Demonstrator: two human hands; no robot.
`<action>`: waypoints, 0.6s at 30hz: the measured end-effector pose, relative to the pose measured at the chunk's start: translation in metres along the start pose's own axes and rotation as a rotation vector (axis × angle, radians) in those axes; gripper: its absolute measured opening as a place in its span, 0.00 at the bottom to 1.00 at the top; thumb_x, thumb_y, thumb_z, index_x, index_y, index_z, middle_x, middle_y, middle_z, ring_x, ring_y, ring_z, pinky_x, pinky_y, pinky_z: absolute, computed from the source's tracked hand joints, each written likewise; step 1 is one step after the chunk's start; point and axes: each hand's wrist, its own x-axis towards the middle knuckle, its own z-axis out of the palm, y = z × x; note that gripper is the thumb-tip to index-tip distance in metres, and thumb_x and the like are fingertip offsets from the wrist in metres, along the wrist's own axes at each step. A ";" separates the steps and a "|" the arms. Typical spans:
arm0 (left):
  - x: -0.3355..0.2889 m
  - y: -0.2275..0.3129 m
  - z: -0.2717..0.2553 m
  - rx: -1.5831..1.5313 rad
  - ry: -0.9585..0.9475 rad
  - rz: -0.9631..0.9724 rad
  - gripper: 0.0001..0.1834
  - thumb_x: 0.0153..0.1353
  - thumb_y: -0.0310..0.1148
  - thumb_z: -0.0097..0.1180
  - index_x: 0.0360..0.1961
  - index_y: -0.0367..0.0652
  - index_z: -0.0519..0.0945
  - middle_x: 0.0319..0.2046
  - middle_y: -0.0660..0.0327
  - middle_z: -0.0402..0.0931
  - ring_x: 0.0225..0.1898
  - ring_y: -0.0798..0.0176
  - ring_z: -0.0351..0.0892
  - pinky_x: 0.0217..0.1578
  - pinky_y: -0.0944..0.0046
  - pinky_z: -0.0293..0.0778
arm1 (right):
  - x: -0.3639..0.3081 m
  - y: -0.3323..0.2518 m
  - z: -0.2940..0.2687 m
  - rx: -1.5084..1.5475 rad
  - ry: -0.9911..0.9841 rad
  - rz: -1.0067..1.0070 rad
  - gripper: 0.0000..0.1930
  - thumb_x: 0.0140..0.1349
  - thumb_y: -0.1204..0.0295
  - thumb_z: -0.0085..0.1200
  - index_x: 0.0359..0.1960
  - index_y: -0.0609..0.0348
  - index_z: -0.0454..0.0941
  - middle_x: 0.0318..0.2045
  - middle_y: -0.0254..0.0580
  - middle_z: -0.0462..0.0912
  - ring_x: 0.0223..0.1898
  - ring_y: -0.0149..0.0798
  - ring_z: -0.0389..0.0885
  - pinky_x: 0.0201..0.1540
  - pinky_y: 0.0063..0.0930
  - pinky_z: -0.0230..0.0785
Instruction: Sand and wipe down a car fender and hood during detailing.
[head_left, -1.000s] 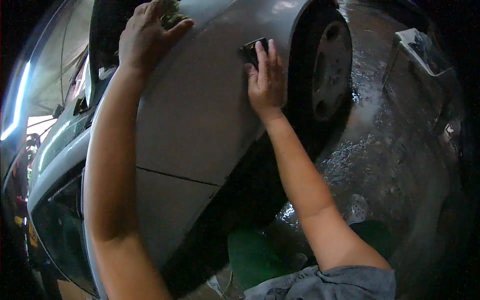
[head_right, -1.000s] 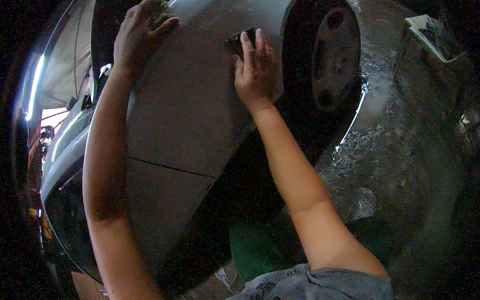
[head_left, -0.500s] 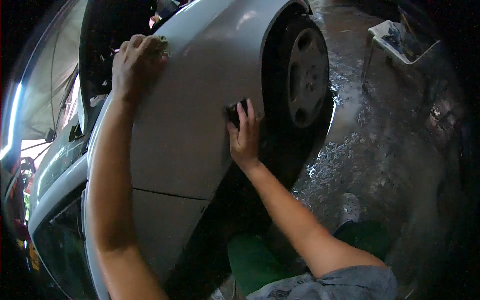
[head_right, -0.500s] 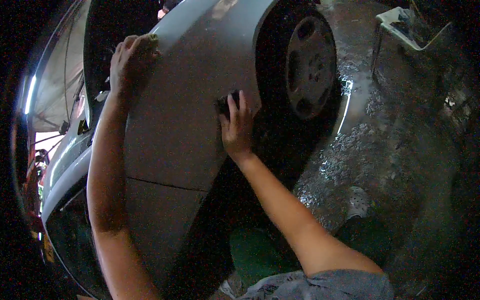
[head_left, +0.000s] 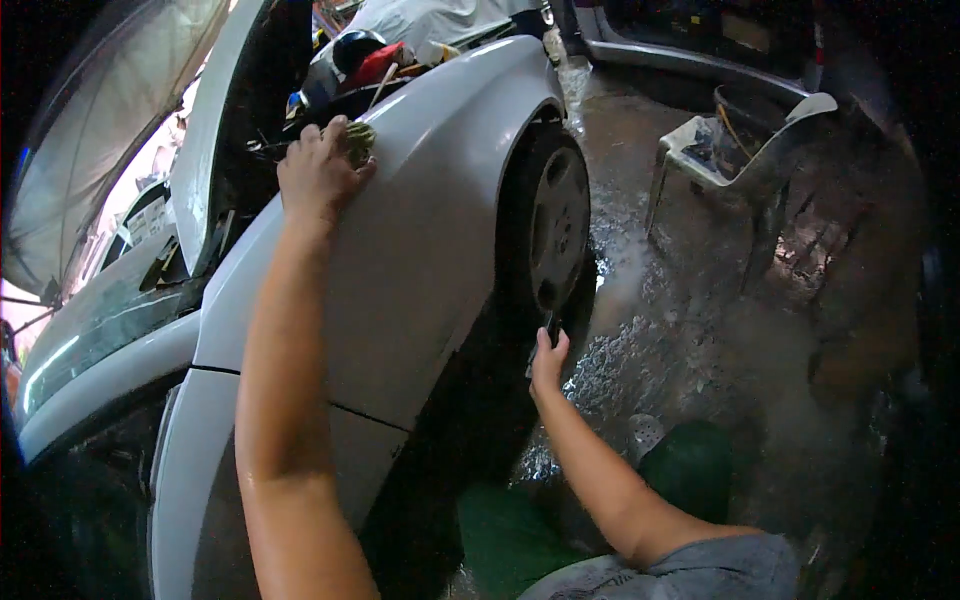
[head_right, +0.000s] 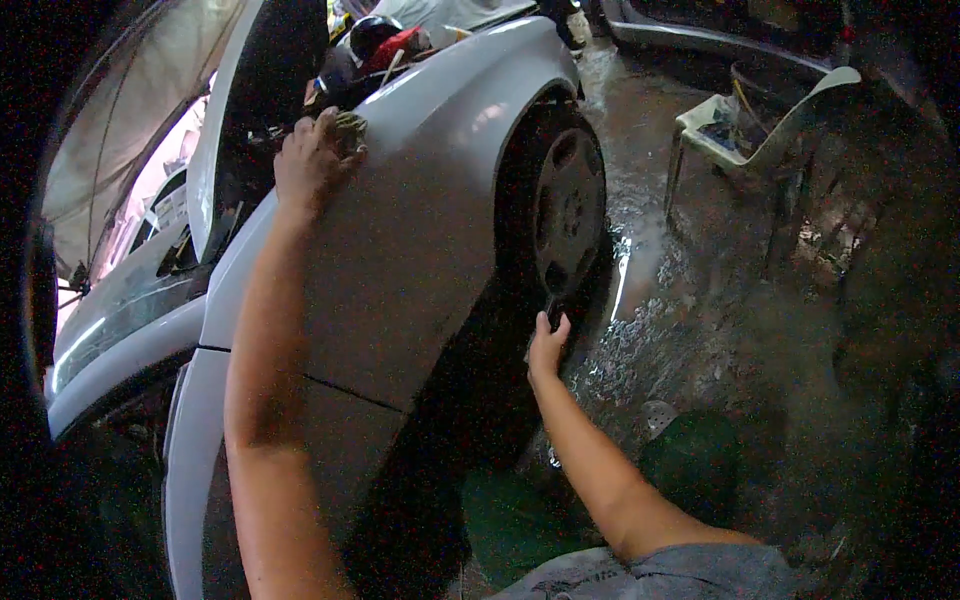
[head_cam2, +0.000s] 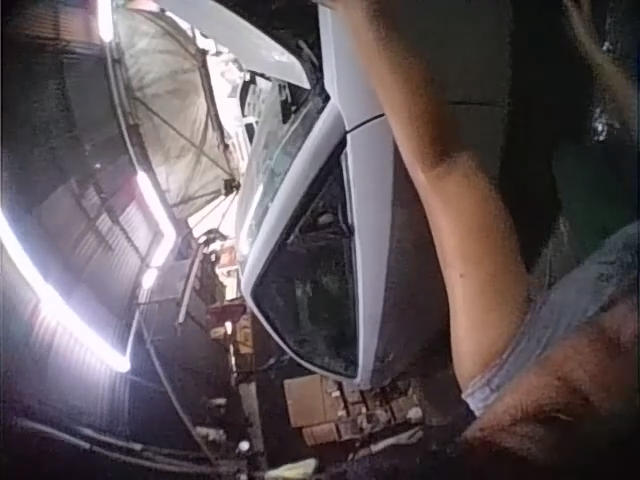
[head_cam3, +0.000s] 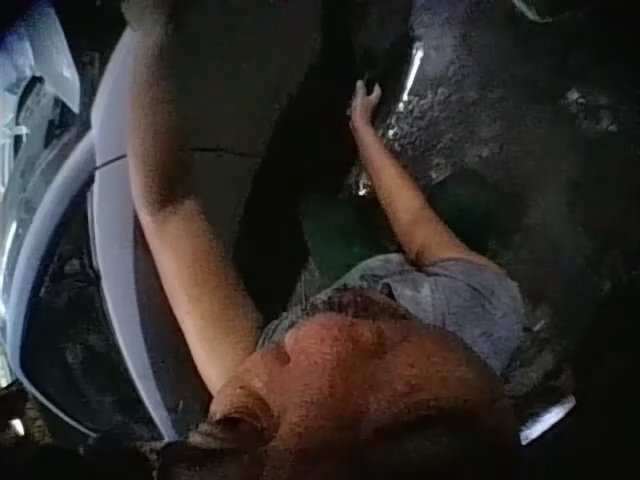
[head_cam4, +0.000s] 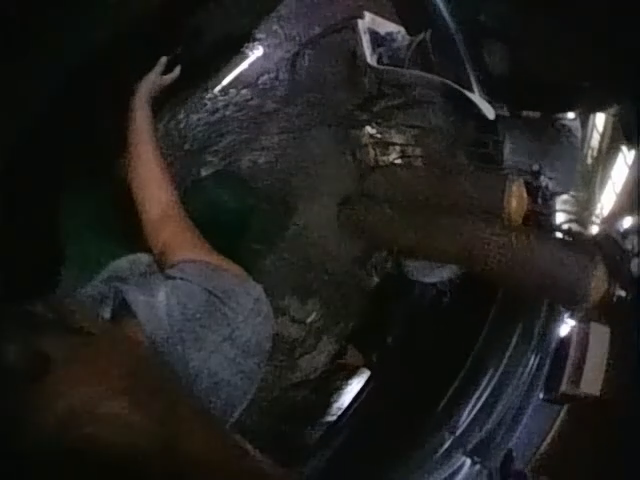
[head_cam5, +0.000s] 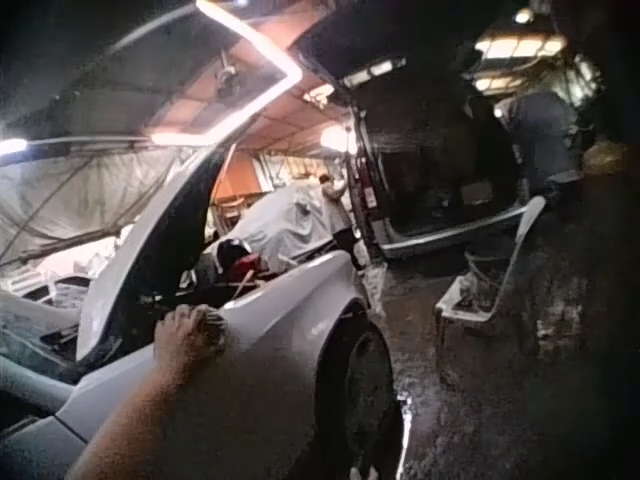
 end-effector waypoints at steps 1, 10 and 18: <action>0.001 0.004 -0.009 -0.026 -0.199 -0.191 0.39 0.49 0.54 0.70 0.62 0.55 0.73 0.50 0.53 0.76 0.53 0.47 0.77 0.51 0.47 0.75 | -0.005 -0.006 -0.004 -0.034 0.003 0.035 0.32 0.70 0.61 0.56 0.68 0.65 0.60 0.59 0.47 0.73 0.58 0.40 0.72 0.63 0.34 0.62; 0.014 -0.007 -0.011 -0.096 -0.211 -0.216 0.35 0.52 0.60 0.66 0.58 0.56 0.75 0.48 0.53 0.79 0.54 0.47 0.78 0.51 0.45 0.75 | -0.015 -0.030 -0.029 -0.111 -0.294 -0.141 0.19 0.74 0.61 0.49 0.57 0.63 0.71 0.42 0.36 0.78 0.39 0.31 0.75 0.44 0.29 0.69; 0.009 -0.004 -0.011 -0.141 -0.154 -0.222 0.31 0.54 0.62 0.65 0.52 0.57 0.78 0.46 0.55 0.80 0.53 0.48 0.79 0.49 0.44 0.76 | -0.011 -0.112 -0.050 0.005 -0.352 -0.059 0.12 0.74 0.63 0.47 0.47 0.57 0.76 0.38 0.33 0.79 0.41 0.33 0.78 0.47 0.33 0.72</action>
